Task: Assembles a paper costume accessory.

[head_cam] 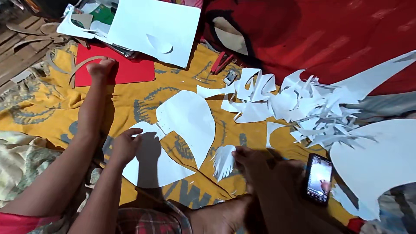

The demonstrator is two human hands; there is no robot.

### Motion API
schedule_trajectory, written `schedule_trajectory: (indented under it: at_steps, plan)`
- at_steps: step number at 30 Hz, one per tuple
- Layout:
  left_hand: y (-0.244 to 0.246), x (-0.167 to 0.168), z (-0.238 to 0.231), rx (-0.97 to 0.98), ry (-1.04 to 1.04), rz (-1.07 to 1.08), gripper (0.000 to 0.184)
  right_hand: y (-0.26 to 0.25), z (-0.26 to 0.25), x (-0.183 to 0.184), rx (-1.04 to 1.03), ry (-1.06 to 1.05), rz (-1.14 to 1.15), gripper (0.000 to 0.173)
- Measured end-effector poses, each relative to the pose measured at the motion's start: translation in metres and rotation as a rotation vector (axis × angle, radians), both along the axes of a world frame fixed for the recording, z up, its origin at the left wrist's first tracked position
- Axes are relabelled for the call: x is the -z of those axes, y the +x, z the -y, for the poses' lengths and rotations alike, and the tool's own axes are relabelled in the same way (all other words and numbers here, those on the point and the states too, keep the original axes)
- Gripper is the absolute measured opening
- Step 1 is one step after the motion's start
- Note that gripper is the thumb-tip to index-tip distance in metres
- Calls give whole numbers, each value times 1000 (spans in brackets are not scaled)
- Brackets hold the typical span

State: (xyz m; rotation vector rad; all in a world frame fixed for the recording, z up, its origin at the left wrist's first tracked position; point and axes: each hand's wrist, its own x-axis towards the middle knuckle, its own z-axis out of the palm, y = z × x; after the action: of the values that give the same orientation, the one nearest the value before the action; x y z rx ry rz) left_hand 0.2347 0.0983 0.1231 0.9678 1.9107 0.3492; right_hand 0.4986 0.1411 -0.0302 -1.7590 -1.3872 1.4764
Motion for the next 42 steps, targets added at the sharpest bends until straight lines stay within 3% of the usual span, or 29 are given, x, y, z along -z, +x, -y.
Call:
schedule_trajectory:
  at_steps: [1, 2, 4, 8, 11, 15, 21, 24, 27, 29, 33, 40, 42]
  plan:
    - [-48, 81, 16, 134, 315, -20, 27, -6, 2, -1, -57, -41, -8, 9]
    - [-79, 140, 19, 168, 399, -22, 27, -13, 3, -1, -136, -80, 40, 13]
    - [-92, 174, 8, 190, 182, 7, 30, -28, 5, 4, -293, -148, 155, 25]
    - [-57, 170, -3, 274, 91, 143, 28, -52, 9, 36, -321, -59, 250, 23]
    - [-27, 170, -4, 325, 26, 281, 36, -64, 7, 43, -309, -49, 362, 21]
    - [6, 184, -2, 123, -115, 481, 44, -67, 6, 41, -313, -66, 395, 19]
    - [23, 195, -13, -170, -193, 619, 34, -69, 3, 27, -338, -72, 450, 19]
    - [33, 194, -13, -243, -149, 653, 28, -65, -3, 28, -289, -131, 282, 16]
    - [40, 196, -11, -384, -162, 824, 40, -57, -10, 26, -275, -234, 41, 12]
    - [46, 198, -9, -465, -189, 932, 41, -52, -15, 24, -319, -265, 17, 11]
    - [52, 206, -7, -494, -123, 944, 15, -47, -19, 14, -483, -219, 233, 16]
    - [50, 209, -8, -475, -135, 952, 19, -59, -13, 12, -466, -128, 464, 20]
    - [47, 210, -8, -445, -155, 988, 13, -64, -12, 12, -447, -115, 478, 21]
